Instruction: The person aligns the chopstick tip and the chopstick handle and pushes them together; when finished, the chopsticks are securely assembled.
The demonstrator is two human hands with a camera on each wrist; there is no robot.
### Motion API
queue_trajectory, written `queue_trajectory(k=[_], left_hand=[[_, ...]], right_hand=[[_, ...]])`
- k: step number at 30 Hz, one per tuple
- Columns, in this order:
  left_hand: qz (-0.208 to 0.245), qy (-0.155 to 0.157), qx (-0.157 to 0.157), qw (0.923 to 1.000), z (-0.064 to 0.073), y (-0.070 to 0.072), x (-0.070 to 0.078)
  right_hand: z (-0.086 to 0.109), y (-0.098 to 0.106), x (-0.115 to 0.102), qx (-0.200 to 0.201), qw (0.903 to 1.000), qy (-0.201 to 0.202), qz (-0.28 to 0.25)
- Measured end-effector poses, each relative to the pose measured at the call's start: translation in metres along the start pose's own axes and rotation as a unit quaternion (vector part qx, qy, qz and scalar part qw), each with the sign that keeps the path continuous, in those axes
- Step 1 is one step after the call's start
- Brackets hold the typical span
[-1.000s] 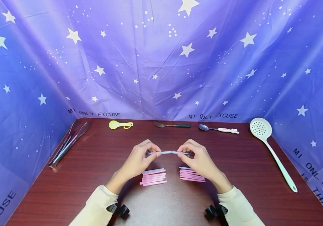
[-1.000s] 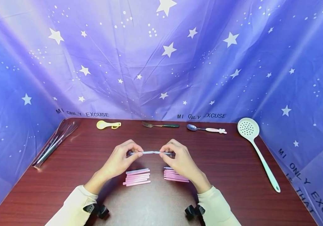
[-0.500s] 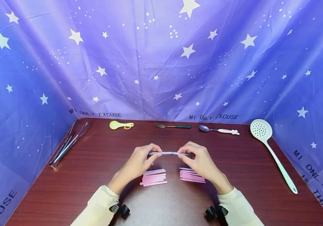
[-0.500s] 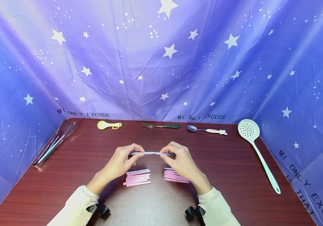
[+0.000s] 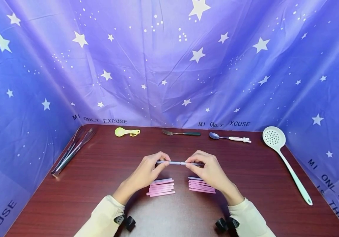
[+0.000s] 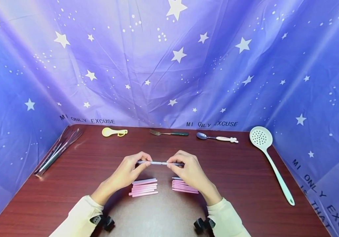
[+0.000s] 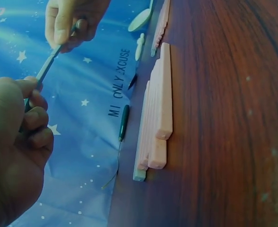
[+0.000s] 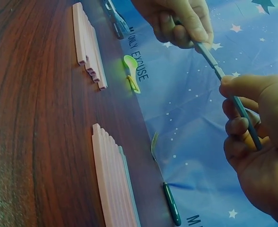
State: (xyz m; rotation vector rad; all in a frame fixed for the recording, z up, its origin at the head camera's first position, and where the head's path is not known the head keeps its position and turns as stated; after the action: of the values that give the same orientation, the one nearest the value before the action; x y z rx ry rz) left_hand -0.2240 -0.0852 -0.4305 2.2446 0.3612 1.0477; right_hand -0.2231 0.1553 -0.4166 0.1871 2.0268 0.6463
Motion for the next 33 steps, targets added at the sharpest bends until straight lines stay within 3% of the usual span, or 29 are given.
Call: queue_trajectory(k=[10,20,27,33], left_hand=[[0.034,0.035,-0.013,0.9987,0.0001,-0.0008,-0.0003],[0.049,0.047,0.002,0.9977,0.0002,0.0017,0.0016],[0.094,0.067,-0.02,0.9931,-0.0004,0.0019,0.0036],[0.095,0.072,-0.029,0.9924,0.0001,0.0003,0.0056]], right_hand=[[0.0003,0.0,0.0044,0.007,0.9992,-0.033,-0.019],[-0.0011,0.0013,0.0041,0.019,0.9982,-0.038,-0.043],[-0.0016,0.001,0.0041,0.021,0.9959,-0.055,-0.069],[0.0001,0.0011,0.0035,0.019,0.9942,-0.066,-0.083]])
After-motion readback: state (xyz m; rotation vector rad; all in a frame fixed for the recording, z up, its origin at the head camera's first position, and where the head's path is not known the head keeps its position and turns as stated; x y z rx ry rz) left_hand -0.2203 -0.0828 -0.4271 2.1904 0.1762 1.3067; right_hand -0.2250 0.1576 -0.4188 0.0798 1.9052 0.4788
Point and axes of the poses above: each hand's wrist, its own z-axis away from the middle knuckle, its own y-axis out of the back of the hand, x = y × z, the point moved 3 cm from there along -z, towards the middle knuckle, and after that the axes turned 4 degrees about -z, right-handed, at the moved point
